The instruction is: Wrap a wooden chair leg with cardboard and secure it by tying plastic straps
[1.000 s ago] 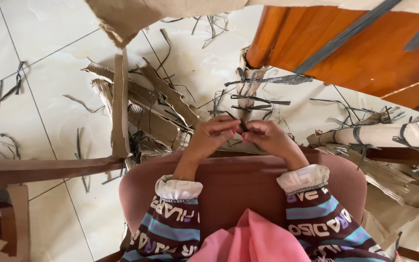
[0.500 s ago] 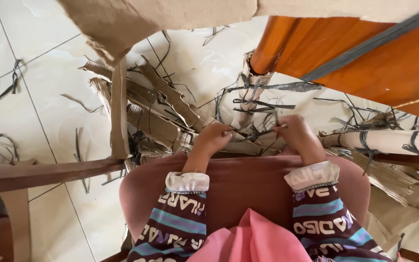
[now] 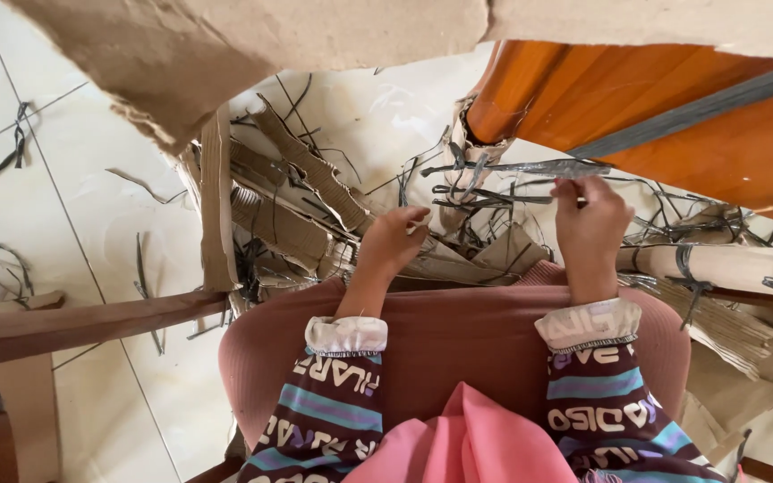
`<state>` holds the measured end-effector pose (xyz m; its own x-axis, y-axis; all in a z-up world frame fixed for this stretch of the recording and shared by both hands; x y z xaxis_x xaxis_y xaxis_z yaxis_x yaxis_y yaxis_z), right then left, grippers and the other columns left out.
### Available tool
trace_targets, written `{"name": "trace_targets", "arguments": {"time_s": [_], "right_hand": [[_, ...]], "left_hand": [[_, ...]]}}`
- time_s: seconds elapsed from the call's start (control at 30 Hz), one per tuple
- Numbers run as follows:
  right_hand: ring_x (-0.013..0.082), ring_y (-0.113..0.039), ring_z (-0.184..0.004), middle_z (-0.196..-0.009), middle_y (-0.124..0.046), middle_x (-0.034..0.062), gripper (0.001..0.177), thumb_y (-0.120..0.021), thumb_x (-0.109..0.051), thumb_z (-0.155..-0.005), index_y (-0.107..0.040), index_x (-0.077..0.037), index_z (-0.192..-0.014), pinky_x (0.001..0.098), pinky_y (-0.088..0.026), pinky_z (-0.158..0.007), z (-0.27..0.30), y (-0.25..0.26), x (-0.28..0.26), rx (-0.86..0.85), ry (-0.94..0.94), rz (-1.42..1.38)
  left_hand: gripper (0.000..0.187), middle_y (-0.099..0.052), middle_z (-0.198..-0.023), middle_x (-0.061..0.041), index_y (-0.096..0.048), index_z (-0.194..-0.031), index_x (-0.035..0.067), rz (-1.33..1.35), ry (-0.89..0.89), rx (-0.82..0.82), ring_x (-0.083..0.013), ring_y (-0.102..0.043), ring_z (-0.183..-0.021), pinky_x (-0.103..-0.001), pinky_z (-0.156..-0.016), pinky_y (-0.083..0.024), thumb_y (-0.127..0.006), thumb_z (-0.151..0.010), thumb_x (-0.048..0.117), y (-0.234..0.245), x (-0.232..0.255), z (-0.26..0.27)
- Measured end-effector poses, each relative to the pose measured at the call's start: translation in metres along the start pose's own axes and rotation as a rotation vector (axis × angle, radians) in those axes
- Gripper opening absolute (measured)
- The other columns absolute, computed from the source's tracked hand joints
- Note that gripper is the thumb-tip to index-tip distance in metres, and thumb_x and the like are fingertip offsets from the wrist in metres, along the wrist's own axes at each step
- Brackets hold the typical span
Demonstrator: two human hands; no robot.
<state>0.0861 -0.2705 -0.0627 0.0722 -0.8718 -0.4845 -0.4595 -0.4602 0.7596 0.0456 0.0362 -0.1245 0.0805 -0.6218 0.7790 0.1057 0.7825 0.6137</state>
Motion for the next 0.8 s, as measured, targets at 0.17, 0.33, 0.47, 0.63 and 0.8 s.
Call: {"name": "trace_targets", "arguments": {"time_s": [0.17, 0.33, 0.47, 0.63, 0.8], "right_hand": [[0.0195, -0.075, -0.067, -0.077, -0.074, -0.0034, 0.014, -0.079, -0.006, -0.095, -0.074, -0.018, -0.090, 0.0213, -0.052, -0.067, -0.006, 0.032, -0.032, 0.283, 0.008, -0.234], [0.0206, -0.071, -0.071, -0.081, -0.073, 0.0157, 0.012, -0.076, 0.008, -0.102, -0.075, -0.002, -0.096, 0.0316, -0.054, -0.061, -0.003, 0.030, -0.057, 0.235, 0.063, -0.527], [0.0312, -0.075, -0.079, -0.085, -0.075, 0.0186, 0.008, -0.073, 0.009, -0.100, -0.074, 0.002, -0.097, 0.0378, -0.057, -0.070, 0.008, 0.005, -0.067, 0.056, 0.088, -0.677], [0.0306, -0.075, -0.085, -0.086, -0.077, 0.0054, 0.005, -0.079, -0.013, -0.100, -0.077, -0.016, -0.096, 0.0372, -0.056, -0.076, 0.018, -0.024, -0.079, -0.018, 0.085, -0.586], [0.0372, -0.074, -0.085, -0.080, -0.073, 0.0130, 0.010, -0.072, -0.003, -0.097, -0.074, -0.012, -0.097, 0.0418, -0.056, -0.076, 0.019, -0.036, -0.086, -0.134, 0.098, -0.600]], "left_hand": [[0.032, -0.076, -0.111, 0.001, -0.072, -0.121, 0.030, -0.012, -0.012, 0.080, -0.0193, -0.074, -0.104, -0.039, -0.085, -0.062, -0.068, -0.089, 0.027, 0.005, -0.002, -0.004], [0.032, -0.076, -0.106, 0.006, -0.074, -0.118, 0.033, 0.033, -0.078, 0.179, -0.0142, -0.076, -0.097, -0.032, -0.081, -0.062, -0.071, -0.086, 0.026, 0.021, 0.017, 0.001], [0.059, -0.064, -0.120, -0.023, -0.054, -0.144, 0.009, 0.173, -0.277, 0.345, -0.0426, -0.070, -0.106, -0.055, -0.088, -0.059, -0.068, -0.088, 0.014, 0.042, 0.048, 0.007], [0.069, -0.056, -0.122, -0.022, -0.047, -0.149, 0.005, 0.200, -0.354, 0.415, -0.0425, -0.064, -0.112, -0.056, -0.095, -0.056, -0.072, -0.084, 0.012, 0.039, 0.046, 0.008], [0.075, -0.056, -0.136, -0.024, -0.041, -0.156, 0.012, 0.146, -0.187, 0.187, -0.0486, -0.055, -0.129, -0.062, -0.108, -0.044, -0.070, -0.087, 0.015, 0.023, 0.035, 0.009]]}}
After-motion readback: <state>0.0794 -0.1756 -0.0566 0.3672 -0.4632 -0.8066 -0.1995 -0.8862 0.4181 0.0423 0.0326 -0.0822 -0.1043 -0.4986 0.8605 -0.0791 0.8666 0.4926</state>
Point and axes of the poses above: each hand's wrist, its own z-axis away from the middle knuckle, its own y-axis out of the back of the hand, x = y × z, the point moved 4 cm from there along -z, towards the middle knuckle
